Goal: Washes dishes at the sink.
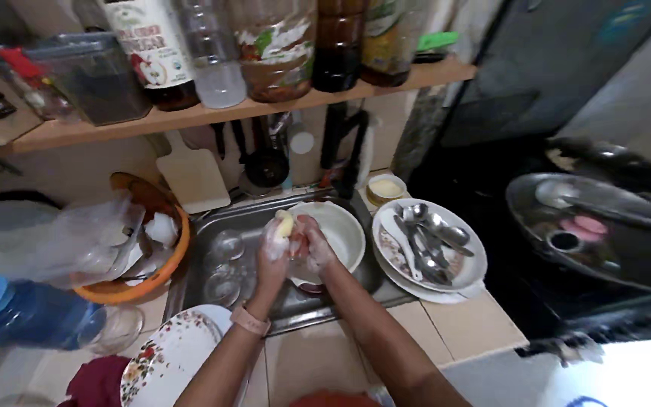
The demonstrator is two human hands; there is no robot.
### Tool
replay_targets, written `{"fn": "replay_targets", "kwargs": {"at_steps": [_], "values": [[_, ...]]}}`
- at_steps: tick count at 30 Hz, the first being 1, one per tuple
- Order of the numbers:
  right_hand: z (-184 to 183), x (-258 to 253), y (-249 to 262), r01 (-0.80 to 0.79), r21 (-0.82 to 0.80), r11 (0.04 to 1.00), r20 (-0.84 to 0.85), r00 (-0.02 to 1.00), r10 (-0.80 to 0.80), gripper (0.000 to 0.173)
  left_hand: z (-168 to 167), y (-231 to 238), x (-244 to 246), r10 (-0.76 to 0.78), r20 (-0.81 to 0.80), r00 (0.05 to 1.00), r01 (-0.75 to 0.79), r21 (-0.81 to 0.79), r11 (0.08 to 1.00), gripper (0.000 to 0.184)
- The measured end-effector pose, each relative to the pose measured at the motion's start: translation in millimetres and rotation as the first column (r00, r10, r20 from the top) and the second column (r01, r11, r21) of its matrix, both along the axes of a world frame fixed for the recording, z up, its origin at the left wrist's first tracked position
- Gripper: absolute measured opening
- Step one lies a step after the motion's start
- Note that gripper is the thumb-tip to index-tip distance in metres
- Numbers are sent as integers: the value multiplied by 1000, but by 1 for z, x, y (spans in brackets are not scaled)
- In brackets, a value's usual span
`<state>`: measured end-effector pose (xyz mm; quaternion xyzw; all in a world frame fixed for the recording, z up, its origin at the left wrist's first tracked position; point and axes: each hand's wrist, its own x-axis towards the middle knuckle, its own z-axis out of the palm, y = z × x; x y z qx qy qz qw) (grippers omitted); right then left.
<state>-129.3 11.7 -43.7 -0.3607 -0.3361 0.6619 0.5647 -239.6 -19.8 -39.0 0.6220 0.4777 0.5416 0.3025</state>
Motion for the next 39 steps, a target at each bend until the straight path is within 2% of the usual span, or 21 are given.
{"fn": "replay_targets", "kwargs": {"at_steps": [2,4,6,8,9,10,12,13,14,16,18,20,22,23,25,26,28,31,35,37,39], "values": [[6,19,-18,62,-59,996,-150,986,-70,40,-9,-2,34,-64,-120,991,86,189,978,42],[14,41,-35,93,-146,985,-254,959,-129,44,-8,-2,59,-138,-205,969,187,249,950,36],[15,63,-48,101,-172,980,-244,959,-142,44,-1,2,76,-253,-170,952,279,155,948,35],[10,82,-59,93,-89,992,-196,975,-109,22,9,6,93,-323,-3,946,323,-52,945,42],[5,91,-63,67,-36,997,-156,985,-72,34,13,9,101,-310,84,947,319,-136,938,45],[1,99,-68,41,1,999,-123,992,-41,43,15,13,109,-285,136,949,306,-178,935,41],[1,109,-76,68,14,998,-18,998,-68,26,17,22,122,-280,127,952,302,-221,927,32],[4,116,-78,87,10,996,98,991,-88,23,18,27,127,-296,84,952,307,-229,924,30],[7,125,-80,99,2,995,242,966,-96,33,21,30,131,-322,19,947,317,-235,919,29],[13,145,-78,114,-18,993,539,838,-86,55,30,35,135,-403,-180,897,368,-201,908,25],[15,166,-73,115,21,993,777,623,-89,66,36,40,135,-496,-460,737,536,-50,843,21],[15,186,-70,56,111,992,901,415,-124,69,40,46,138,-496,-716,491,758,71,648,19],[17,203,-69,-70,200,977,944,280,-174,65,45,46,142,-504,-831,236,864,-59,500,34],[18,209,-68,-133,252,959,947,236,-216,62,46,45,144,-496,-856,144,886,-112,450,40],[16,218,-66,-258,352,900,935,150,-323,57,50,42,145,-459,-888,-29,855,-260,450,38],[13,219,-63,-315,403,859,915,120,-385,55,52,38,145,-435,-898,-56,826,-287,486,35],[12,218,-56,-406,455,793,880,70,-469,53,60,26,145,-454,-890,-34,768,-314,558,33],[21,209,-49,-445,468,763,862,39,-506,48,79,17,147,-521,-851,-63,584,-455,673,35],[21,193,-39,-440,623,647,737,54,-673,48,80,29,141,-570,-820,-47,565,-492,663,33],[16,183,-34,-414,709,571,653,77,-754,47,87,29,134,-621,-784,14,544,-515,662,31],[12,172,-29,-382,774,505,573,84,-815,43,90,29,127,-704,-688,177,501,-553,666,29]]}}
